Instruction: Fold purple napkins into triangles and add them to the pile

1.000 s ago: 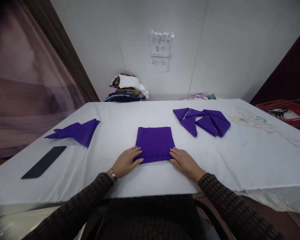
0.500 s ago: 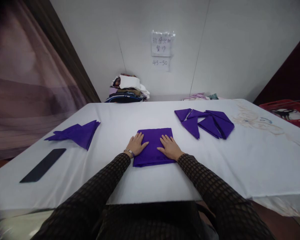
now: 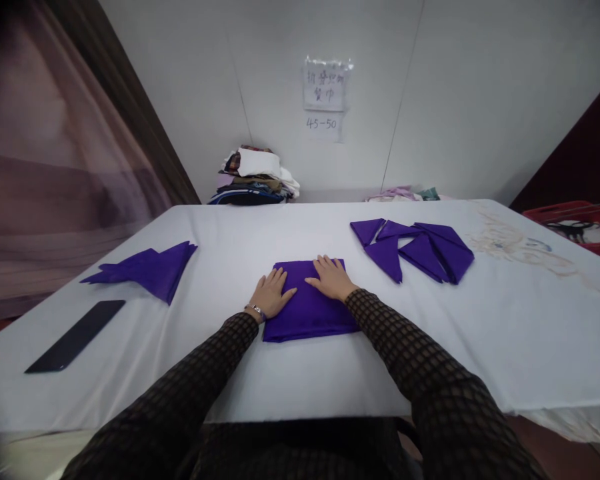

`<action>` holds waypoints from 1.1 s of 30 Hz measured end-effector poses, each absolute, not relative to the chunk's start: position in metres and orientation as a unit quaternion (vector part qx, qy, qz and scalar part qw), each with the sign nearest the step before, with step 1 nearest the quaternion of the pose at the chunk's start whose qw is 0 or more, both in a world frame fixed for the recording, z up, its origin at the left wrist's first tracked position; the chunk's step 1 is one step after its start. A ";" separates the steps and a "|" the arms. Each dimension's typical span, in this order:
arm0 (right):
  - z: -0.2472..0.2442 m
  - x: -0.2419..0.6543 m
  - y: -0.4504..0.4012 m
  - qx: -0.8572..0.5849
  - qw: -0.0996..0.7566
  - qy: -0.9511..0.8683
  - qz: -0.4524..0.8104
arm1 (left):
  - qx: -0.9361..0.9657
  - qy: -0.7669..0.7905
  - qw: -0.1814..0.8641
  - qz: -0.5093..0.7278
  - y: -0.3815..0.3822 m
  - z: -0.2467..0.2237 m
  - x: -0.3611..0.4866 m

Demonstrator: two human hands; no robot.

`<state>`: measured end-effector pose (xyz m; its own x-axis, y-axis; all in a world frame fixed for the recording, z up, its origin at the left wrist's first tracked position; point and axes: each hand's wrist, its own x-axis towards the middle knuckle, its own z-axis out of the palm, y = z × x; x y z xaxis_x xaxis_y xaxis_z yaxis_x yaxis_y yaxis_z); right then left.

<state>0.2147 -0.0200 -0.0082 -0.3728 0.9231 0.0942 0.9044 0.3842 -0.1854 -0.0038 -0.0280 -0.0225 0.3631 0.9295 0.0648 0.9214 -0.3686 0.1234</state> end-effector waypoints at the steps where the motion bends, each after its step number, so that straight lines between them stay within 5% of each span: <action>1: -0.013 0.218 -0.016 -0.564 0.086 -0.820 0.052 | 0.825 0.561 0.035 0.061 -0.028 -0.022 -0.004; 10: -0.014 0.231 -0.011 -0.602 0.052 -0.789 0.111 | 0.819 0.570 0.050 0.041 -0.028 -0.019 -0.002; 21: -0.021 0.185 -0.134 -0.453 0.080 -0.884 0.079 | 0.804 0.581 0.114 0.053 -0.021 -0.012 -0.001; 33: -0.026 0.191 -0.132 -0.447 0.091 -0.885 0.087 | 0.912 0.393 0.083 0.079 -0.135 -0.019 -0.009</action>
<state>0.1915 -0.1317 -0.0260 -0.5833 0.8080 0.0833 0.7763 0.5847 -0.2358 -0.0089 -0.1351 -0.0190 0.6789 0.7300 0.0781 0.7038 -0.6775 0.2137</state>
